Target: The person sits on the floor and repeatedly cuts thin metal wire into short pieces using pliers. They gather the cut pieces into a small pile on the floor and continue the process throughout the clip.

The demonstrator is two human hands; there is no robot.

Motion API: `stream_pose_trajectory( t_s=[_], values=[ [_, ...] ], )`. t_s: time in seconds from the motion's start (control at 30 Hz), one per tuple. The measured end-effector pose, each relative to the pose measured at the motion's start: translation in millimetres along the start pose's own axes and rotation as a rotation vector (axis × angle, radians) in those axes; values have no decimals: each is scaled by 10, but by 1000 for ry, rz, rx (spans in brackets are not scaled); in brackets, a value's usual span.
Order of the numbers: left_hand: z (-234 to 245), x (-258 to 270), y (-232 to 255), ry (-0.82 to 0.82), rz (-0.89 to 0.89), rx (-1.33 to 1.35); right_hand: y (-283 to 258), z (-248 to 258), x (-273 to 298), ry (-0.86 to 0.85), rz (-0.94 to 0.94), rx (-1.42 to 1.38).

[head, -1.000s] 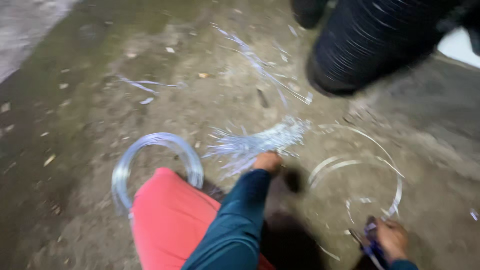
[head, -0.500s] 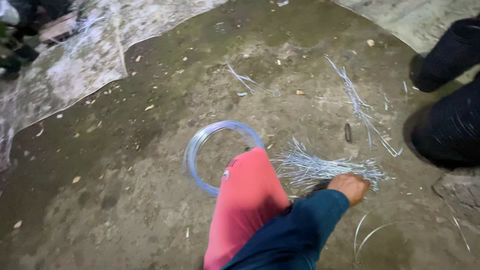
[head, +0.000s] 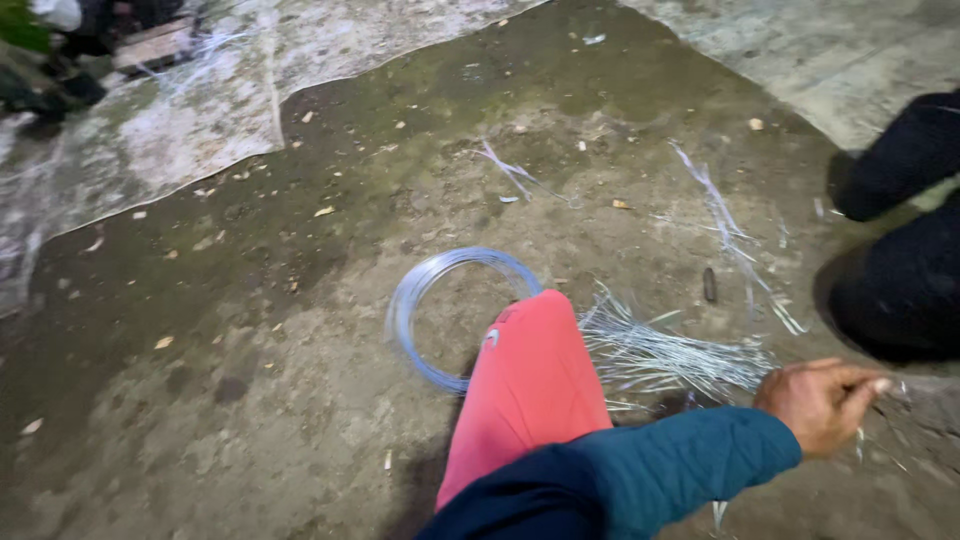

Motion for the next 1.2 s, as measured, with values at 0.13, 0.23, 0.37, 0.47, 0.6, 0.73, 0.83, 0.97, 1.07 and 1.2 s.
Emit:
stream_pose_trajectory(
  t_s=[0.13,0.23,0.37,0.47,0.6,0.73,0.83,0.97,1.07,1.2],
  values=[
    [74,-160,322,48,-13,276,-71,676,189,-29,139,-80],
    [189,-247,586,35,-53,229,-375,927,744,1,289,-86],
    [360,-262,945,-150,-115,133,-988,778,1339,10,362,-112],
    [390,-229,1143,-202,-69,174,-1324,792,1630,-41,389,-13],
    [295,-94,1187,-261,-20,244,-1498,768,1744,-74,412,-46],
    [127,-46,984,-313,250,431,-1387,728,1800,-65,356,60],
    [71,-73,840,-315,392,545,-1272,674,1844,-39,358,8],
    [52,-54,753,-328,450,647,-1070,612,1824,-15,240,12],
    [25,-26,727,-316,486,700,-993,562,1829,-6,255,-101],
    [40,1,719,-284,502,685,-957,530,1836,0,212,-166]
  ],
)
Point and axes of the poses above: each hand's wrist, its own x-axis away from the middle knuckle, its own z-axis out of the back of the hand, y = z × x, the point moved 4 cm from there along -x, towards the middle knuckle
